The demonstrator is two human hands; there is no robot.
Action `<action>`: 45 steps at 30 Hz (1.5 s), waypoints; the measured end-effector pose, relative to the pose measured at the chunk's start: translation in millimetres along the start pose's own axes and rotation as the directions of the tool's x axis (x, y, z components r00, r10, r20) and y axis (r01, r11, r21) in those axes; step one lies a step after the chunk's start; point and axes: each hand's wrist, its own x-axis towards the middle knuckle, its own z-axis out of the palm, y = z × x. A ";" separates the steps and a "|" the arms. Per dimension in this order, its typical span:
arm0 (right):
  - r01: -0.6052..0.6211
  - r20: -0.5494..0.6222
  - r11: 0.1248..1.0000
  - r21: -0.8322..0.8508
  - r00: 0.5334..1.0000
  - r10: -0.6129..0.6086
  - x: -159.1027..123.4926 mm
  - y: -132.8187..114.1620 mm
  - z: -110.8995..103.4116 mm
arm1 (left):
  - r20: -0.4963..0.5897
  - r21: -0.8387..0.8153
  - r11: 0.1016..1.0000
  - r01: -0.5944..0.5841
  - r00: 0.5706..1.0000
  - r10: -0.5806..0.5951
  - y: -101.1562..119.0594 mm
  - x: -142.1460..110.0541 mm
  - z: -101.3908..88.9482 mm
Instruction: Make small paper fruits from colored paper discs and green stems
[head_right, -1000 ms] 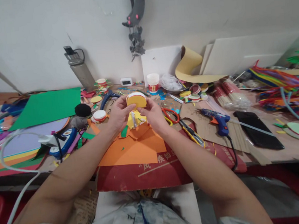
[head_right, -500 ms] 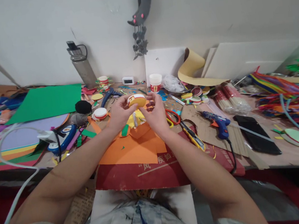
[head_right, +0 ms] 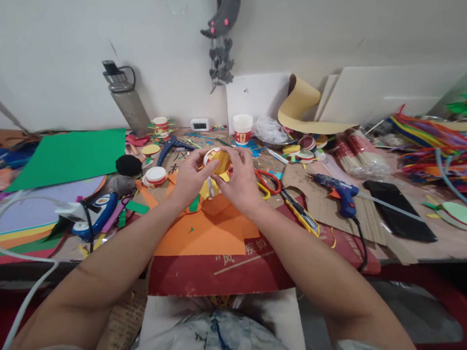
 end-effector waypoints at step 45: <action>0.039 -0.004 0.997 -0.073 0.999 -0.040 2.4 -14.6 -9.7 | -0.036 -0.312 0.912 0.265 0.956 -0.290 -7.3 6.9 -3.9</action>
